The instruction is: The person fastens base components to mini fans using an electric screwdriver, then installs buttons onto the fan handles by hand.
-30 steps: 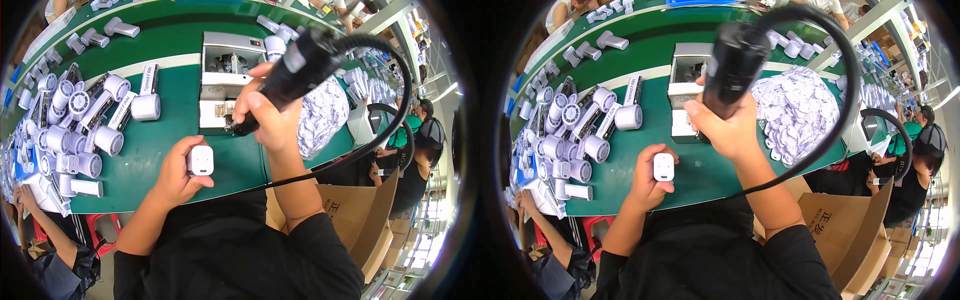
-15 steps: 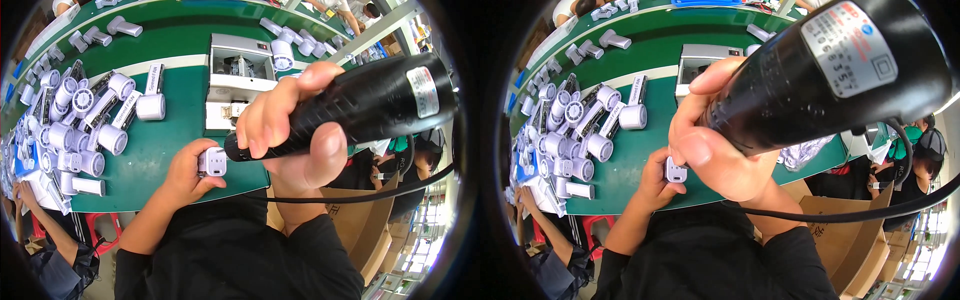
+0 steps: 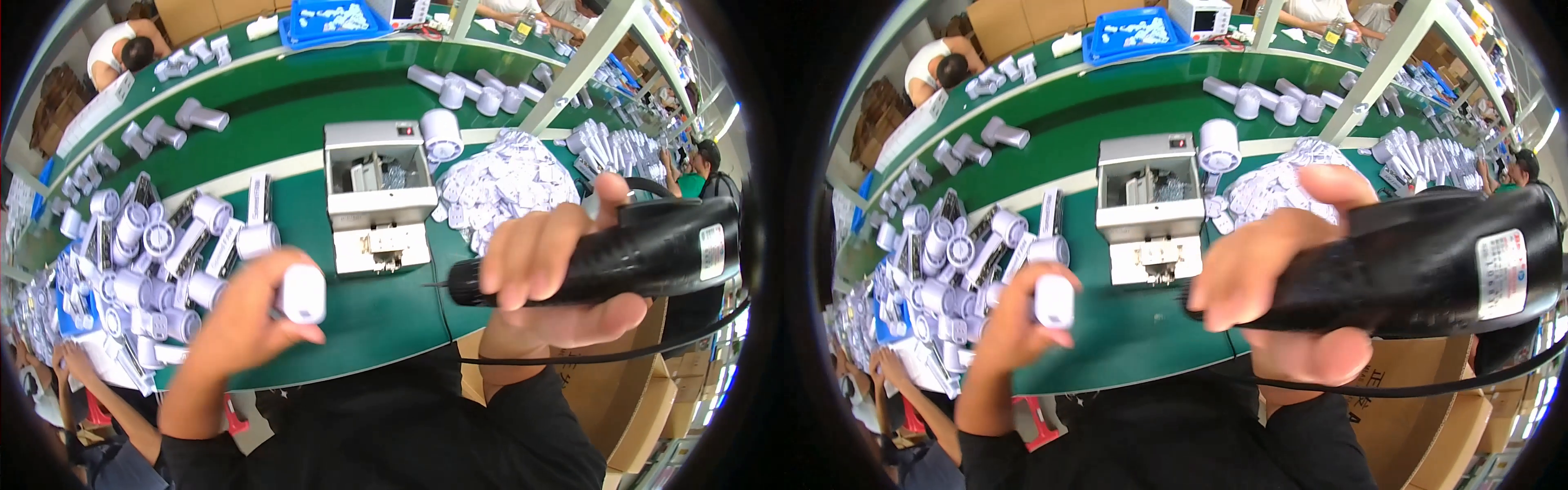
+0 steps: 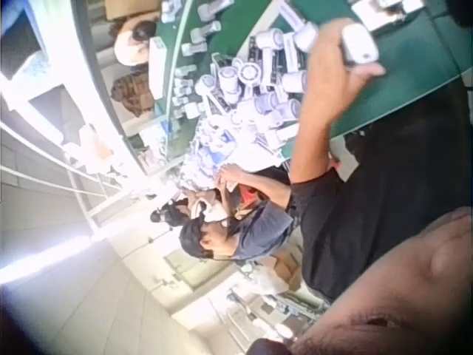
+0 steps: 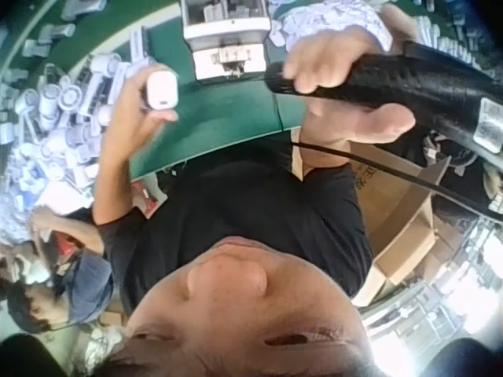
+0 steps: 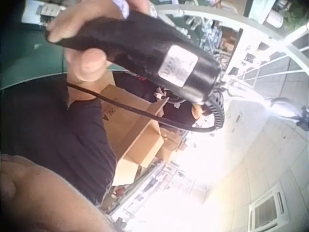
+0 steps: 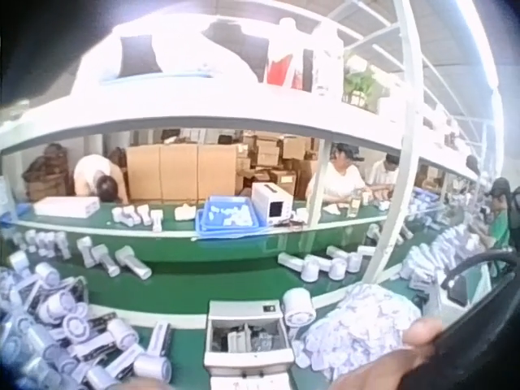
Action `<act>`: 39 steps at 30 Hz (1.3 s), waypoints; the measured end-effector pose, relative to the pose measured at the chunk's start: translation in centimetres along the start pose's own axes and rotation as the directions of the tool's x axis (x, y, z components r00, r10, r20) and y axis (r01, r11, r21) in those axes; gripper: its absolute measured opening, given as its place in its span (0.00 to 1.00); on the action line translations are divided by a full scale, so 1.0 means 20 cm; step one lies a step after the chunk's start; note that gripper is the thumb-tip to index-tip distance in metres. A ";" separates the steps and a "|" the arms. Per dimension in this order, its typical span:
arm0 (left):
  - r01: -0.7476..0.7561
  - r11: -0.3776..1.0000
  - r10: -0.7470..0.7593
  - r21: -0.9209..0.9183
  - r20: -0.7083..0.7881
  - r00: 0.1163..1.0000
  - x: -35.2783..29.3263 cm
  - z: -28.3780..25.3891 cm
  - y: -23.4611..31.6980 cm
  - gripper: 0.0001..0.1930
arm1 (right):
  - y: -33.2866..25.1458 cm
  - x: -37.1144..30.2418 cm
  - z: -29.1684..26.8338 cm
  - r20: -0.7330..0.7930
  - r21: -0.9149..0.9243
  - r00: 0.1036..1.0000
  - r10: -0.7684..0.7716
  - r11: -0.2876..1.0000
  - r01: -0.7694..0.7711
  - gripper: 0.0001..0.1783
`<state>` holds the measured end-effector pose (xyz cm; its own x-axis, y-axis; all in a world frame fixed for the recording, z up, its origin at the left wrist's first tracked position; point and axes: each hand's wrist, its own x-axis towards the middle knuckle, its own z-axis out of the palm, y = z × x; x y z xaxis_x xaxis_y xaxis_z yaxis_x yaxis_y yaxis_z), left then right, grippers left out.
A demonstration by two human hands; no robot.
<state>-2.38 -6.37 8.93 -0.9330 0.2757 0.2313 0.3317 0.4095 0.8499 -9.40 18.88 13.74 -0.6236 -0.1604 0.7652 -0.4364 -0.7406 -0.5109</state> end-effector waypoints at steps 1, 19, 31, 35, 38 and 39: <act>-0.040 0.980 0.046 0.194 -0.029 0.999 0.11 -0.11 0.04 0.31 | -0.03 0.01 -0.05 -0.038 -0.042 0.999 -0.006 0.999 0.004 0.44; 0.015 0.587 -0.172 0.810 0.106 0.979 1.23 -0.70 -1.06 0.27 | -0.10 0.20 -0.56 0.328 -0.187 0.779 0.535 0.845 -0.502 0.25; -0.252 0.774 0.447 -0.581 0.220 0.867 0.52 0.01 0.22 0.39 | 1.19 0.57 -1.56 -0.337 -0.832 0.806 0.487 -0.555 -0.013 0.37; -0.180 0.872 0.296 -0.455 0.198 0.935 0.43 0.04 0.29 0.37 | 0.99 0.59 -1.44 -0.026 -0.943 0.901 0.433 -0.309 0.122 0.32; -0.133 0.644 0.330 -0.753 0.117 0.937 0.36 0.09 0.25 0.40 | 0.65 0.61 -1.34 -0.066 -0.976 0.964 0.257 -0.218 -0.009 0.24; -0.333 0.512 0.419 -0.792 -0.108 0.902 0.36 0.15 0.17 0.38 | 0.53 0.60 -1.22 -0.058 -0.996 0.980 0.189 -0.080 -0.043 0.22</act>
<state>-7.64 -0.43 12.11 -0.7174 0.3261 0.6156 0.3698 -0.5706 0.7332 -37.35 25.02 8.04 -0.7311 -0.2597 0.6308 -0.5842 0.7158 -0.3824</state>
